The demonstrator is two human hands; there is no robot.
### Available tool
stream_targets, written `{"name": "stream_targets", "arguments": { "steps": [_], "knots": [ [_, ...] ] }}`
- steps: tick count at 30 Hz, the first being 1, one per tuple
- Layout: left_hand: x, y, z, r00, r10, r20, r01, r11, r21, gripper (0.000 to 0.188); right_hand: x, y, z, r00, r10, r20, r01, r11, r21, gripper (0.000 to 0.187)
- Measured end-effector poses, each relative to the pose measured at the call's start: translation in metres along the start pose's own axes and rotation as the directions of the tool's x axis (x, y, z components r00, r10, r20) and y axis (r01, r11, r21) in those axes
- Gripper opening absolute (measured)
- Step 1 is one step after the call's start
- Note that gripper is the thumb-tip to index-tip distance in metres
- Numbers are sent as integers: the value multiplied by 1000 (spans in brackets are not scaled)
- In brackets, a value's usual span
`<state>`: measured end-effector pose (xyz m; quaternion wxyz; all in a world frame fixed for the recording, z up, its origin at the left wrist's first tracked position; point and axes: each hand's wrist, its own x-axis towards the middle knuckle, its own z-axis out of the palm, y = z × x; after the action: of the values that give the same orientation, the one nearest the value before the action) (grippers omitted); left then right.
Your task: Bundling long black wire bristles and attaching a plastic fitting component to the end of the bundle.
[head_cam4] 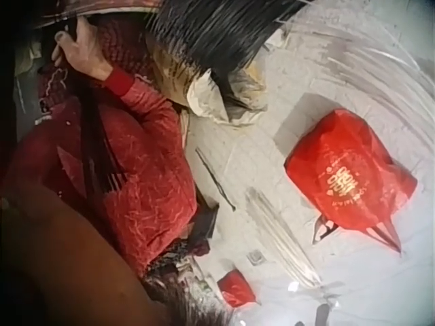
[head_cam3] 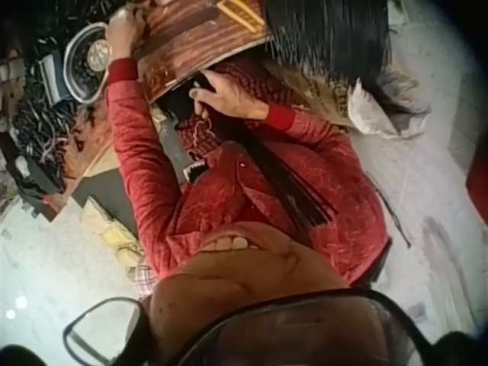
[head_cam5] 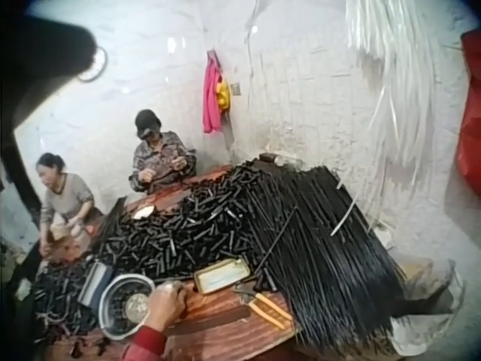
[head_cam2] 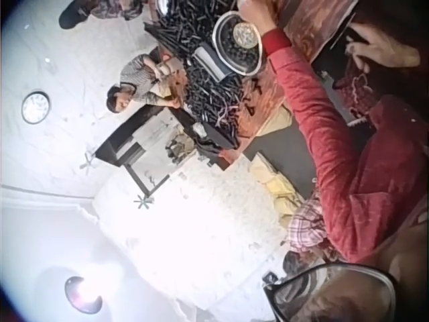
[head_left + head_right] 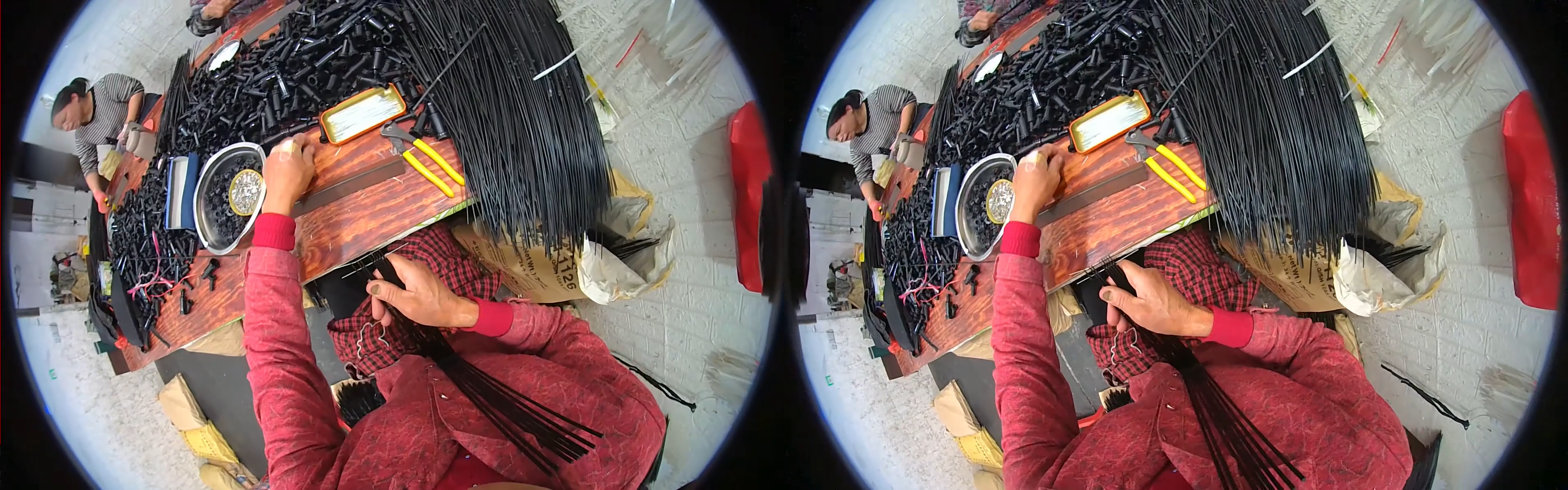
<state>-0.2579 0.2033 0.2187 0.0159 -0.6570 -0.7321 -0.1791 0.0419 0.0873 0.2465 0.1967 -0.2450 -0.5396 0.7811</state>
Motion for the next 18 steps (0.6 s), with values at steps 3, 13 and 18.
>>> {"name": "stream_targets", "arguments": {
  "steps": [3,13,18],
  "knots": [
    [1,14,-1,993,-115,7,114,984,-135,17,0,-2,-4,1000,-6,-16,7,999,38,25],
    [23,20,22,989,-95,-113,101,994,46,27,-2,-4,-7,1000,-11,-1,11,999,41,23],
    [34,10,20,990,-121,-74,130,983,130,27,-1,0,-9,999,-29,-12,30,998,50,24]
  ]
}}
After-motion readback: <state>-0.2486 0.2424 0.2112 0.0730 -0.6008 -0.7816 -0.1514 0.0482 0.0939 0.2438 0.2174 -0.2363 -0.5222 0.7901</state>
